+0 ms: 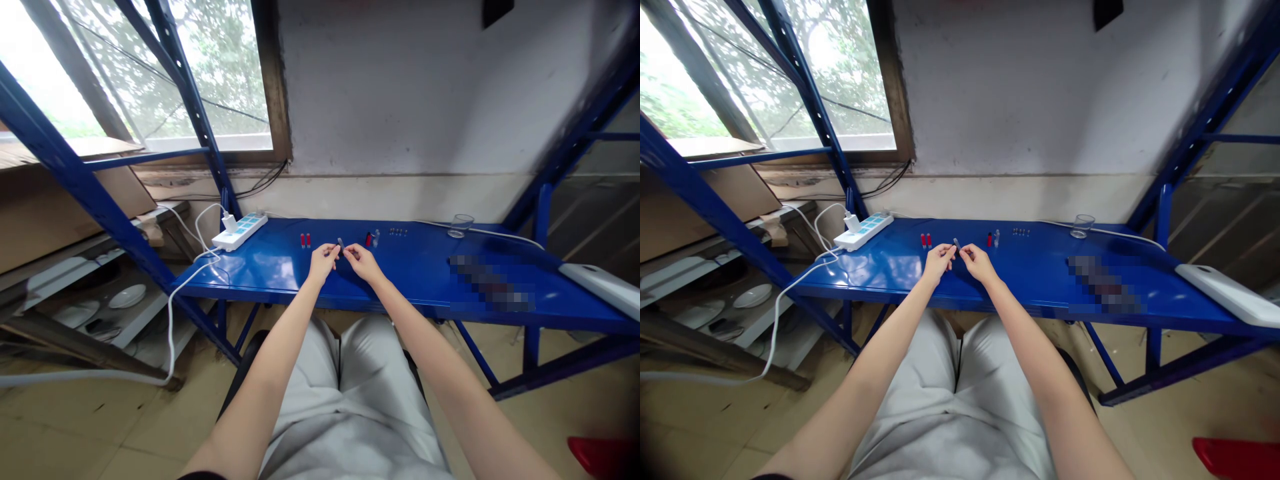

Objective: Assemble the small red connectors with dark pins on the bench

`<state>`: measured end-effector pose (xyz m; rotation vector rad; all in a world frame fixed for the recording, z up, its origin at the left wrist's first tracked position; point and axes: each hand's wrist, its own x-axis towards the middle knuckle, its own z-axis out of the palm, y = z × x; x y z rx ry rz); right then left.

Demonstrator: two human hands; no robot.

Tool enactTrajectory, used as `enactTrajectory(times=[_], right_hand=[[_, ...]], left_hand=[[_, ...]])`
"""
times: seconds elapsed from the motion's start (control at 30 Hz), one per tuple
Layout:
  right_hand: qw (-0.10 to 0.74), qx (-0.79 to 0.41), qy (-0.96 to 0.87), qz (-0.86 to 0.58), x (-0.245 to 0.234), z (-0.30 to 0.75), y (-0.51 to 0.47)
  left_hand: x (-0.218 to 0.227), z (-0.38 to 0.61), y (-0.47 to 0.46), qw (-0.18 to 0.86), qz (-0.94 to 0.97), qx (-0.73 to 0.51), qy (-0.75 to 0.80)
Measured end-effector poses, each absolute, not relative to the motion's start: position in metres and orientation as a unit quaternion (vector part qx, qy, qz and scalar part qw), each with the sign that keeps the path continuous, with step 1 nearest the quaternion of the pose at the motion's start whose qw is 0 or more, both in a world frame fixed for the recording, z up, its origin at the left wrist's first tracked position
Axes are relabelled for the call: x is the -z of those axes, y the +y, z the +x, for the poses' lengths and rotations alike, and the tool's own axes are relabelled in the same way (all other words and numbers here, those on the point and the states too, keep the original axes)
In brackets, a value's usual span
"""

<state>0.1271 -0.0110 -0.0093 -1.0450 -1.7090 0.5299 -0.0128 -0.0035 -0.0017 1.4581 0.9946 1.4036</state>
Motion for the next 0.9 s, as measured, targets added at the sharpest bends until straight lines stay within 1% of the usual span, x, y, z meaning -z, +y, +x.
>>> enactTrajectory(times=[0.53, 0.7, 0.9], right_hand=[[0.498, -0.193, -0.720, -0.442, 0.0131, 0.1280, -0.0061], [0.481, -0.193, -0.739, -0.430, 0.0136, 0.1288, -0.0061], [0.452, -0.155, -0.764, -0.434, 0.0117, 0.1283, -0.0087]], left_hand=[[0.0063, -0.0132, -0.0055, 0.358, 0.661, -0.524, 0.400], [0.0036, -0.0125, -0.0076, 0.368, 0.652, -0.521, 0.410], [0.0010, -0.0109, -0.0105, 0.402, 0.623, -0.529, 0.412]])
